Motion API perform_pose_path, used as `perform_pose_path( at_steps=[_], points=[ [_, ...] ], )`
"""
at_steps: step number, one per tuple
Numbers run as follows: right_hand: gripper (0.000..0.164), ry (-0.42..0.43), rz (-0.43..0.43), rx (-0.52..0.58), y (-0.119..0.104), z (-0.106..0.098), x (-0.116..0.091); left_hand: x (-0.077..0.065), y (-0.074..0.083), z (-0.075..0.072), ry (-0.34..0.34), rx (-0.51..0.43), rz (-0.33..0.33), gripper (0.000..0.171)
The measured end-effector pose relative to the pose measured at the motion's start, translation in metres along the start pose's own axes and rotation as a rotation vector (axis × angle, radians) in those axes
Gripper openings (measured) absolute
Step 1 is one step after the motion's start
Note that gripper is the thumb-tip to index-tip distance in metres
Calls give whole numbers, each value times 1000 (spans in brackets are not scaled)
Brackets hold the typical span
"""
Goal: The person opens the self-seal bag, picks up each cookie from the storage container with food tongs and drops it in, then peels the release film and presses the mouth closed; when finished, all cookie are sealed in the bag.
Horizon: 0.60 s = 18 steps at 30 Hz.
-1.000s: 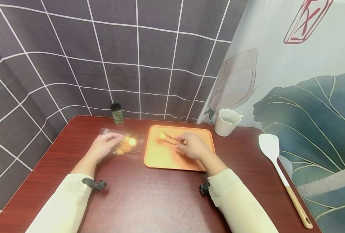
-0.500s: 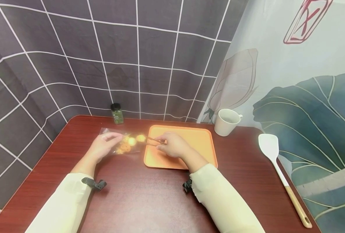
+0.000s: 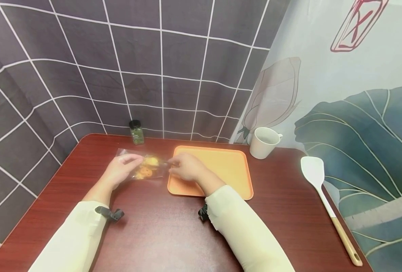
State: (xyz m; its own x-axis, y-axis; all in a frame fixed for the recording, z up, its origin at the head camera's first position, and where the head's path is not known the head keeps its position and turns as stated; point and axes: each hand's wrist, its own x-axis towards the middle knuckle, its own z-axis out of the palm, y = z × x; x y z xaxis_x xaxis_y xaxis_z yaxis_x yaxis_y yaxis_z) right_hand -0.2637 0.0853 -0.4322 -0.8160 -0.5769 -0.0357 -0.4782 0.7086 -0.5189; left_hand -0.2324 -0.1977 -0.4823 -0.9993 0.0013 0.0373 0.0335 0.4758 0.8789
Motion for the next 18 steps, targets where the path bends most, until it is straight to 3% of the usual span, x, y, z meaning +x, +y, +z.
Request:
perform_pose_path(
  at_steps=[18],
  points=[
    [39, -18, 78, 73, -5, 12, 19, 1, -1, 0, -3, -40, -8, 32]
  ],
)
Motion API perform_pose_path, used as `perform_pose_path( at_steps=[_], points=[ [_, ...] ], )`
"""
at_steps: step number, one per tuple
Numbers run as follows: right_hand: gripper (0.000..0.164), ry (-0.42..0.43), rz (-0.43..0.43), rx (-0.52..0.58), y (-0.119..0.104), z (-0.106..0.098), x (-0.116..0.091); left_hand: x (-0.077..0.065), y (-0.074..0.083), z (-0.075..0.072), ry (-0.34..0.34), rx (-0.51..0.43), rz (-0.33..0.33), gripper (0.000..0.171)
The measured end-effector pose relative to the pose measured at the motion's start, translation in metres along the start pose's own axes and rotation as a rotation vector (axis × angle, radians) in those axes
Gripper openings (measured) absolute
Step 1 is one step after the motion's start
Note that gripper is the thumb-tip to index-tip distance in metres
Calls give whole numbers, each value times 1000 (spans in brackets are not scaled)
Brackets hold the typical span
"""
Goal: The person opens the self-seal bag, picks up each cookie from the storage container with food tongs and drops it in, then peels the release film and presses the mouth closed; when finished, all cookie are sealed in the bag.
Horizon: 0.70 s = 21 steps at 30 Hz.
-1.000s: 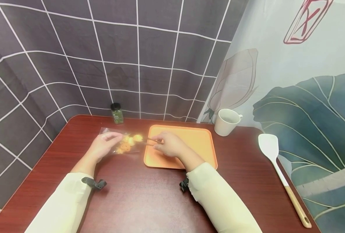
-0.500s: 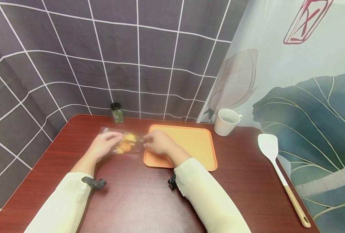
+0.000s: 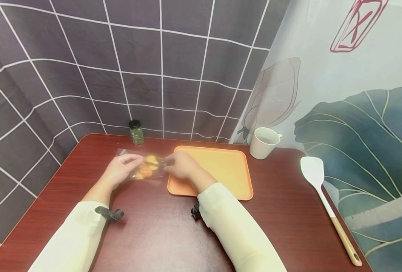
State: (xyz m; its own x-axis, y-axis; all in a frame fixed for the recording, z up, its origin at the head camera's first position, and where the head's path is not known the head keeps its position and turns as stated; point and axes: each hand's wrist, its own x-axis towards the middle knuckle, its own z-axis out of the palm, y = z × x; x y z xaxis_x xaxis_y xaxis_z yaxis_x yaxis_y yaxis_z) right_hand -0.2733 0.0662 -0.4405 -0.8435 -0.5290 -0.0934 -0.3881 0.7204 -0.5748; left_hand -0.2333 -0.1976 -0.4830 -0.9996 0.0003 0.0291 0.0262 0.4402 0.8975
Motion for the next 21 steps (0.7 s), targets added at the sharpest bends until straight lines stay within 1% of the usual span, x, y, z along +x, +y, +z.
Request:
perform_pose_path(
  at_steps=[5, 10, 14, 17, 21],
  points=[
    [38, 20, -16, 12, 0, -1, -4, 0, 0, 0, 0, 8, 0, 32],
    [39, 48, -22, 10, 5, -4, -13, 0, -1, 0, -2, 10, -6, 34],
    [40, 65, -12, 29, 9, -8, -24, 1, -2, 0, 2, 10, -7, 34],
    [40, 92, 17, 39, 12, -11, -34, 1, -3, 0, 5, 8, -8, 35],
    [43, 134, 25, 44, 19, -19, -50, 1, -4, 1, 5, 8, -16, 35]
  ],
)
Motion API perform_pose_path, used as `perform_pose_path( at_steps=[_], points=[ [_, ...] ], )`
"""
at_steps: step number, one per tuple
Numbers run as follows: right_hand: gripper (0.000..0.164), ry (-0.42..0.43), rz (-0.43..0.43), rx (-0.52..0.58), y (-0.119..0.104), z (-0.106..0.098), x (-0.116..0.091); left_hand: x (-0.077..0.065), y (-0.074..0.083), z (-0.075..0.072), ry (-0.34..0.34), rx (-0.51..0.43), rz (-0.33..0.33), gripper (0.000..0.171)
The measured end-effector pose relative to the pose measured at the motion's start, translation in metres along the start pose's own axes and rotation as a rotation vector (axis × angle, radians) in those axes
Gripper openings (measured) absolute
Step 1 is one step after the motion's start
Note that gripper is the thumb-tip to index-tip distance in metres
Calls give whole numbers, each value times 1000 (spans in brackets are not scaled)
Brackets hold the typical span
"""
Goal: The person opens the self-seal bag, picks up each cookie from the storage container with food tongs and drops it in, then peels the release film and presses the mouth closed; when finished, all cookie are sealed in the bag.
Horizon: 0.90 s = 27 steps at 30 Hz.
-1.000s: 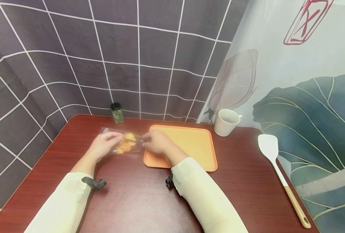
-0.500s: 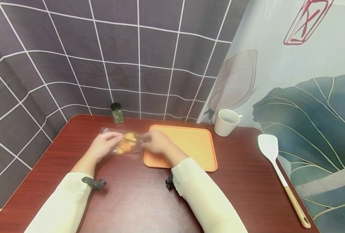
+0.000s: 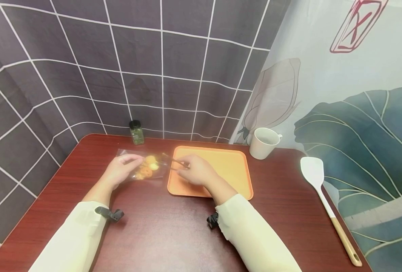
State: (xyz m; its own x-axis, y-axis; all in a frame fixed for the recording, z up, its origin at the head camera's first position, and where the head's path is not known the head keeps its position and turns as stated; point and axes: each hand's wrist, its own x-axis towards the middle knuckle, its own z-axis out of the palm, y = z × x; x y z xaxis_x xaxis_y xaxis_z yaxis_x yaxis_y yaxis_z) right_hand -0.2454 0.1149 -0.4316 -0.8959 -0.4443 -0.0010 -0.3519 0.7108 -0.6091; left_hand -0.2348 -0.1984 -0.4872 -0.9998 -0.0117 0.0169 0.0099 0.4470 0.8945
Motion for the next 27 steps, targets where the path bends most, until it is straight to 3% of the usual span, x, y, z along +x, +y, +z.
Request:
perform_pose_path(
  at_steps=[6, 14, 27],
  points=[
    [45, 51, -23, -8, 18, -16, -27, -2, 2, 0, -10, 2, -9, 34],
    [45, 131, 7, 20, 47, -38, -63, -3, 5, -1, -9, 22, -15, 35],
    [48, 247, 146, -77, 106, -80, -123, -4, 6, -1, -16, 40, -20, 37]
  ],
)
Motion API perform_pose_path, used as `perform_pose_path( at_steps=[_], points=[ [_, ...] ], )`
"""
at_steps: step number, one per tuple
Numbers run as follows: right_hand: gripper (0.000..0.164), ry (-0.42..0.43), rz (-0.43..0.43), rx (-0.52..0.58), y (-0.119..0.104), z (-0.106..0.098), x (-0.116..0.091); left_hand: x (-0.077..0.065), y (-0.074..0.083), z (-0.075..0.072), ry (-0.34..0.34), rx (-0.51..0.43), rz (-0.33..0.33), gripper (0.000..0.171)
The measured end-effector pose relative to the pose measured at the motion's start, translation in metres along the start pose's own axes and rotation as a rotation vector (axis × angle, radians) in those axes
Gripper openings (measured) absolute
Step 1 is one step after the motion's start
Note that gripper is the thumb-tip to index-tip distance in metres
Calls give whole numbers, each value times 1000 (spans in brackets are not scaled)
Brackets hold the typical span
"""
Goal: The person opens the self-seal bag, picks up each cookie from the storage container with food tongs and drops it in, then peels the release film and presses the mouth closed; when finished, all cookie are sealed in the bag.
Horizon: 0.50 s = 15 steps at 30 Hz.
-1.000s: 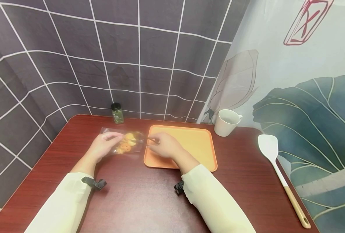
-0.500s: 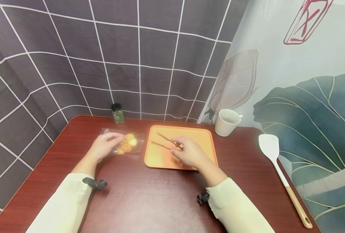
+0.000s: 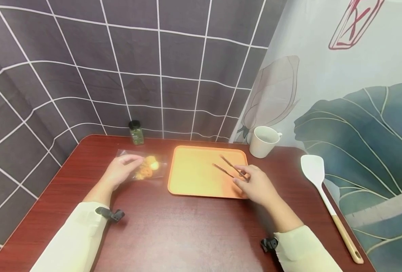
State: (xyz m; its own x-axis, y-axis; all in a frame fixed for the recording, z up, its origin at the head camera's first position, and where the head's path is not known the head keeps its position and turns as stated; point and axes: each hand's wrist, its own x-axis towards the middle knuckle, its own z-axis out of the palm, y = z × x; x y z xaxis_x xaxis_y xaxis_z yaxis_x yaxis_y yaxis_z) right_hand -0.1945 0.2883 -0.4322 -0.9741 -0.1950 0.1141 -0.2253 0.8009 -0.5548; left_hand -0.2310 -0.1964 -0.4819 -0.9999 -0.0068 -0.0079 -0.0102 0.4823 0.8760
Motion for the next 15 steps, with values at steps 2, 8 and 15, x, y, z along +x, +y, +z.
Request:
perform_pose_path(
  at_steps=[2, 8, 15],
  points=[
    [49, 2, 20, -10, 9, -7, -5, 0, 0, 0, -2, -2, -2, 38],
    [56, 2, 108, 25, 39, -27, -19, 0, 1, 0, -2, -12, -11, 39],
    [63, 34, 236, 4, 67, -43, -33, 0, 1, 0, 3, 0, -1, 38]
  ],
)
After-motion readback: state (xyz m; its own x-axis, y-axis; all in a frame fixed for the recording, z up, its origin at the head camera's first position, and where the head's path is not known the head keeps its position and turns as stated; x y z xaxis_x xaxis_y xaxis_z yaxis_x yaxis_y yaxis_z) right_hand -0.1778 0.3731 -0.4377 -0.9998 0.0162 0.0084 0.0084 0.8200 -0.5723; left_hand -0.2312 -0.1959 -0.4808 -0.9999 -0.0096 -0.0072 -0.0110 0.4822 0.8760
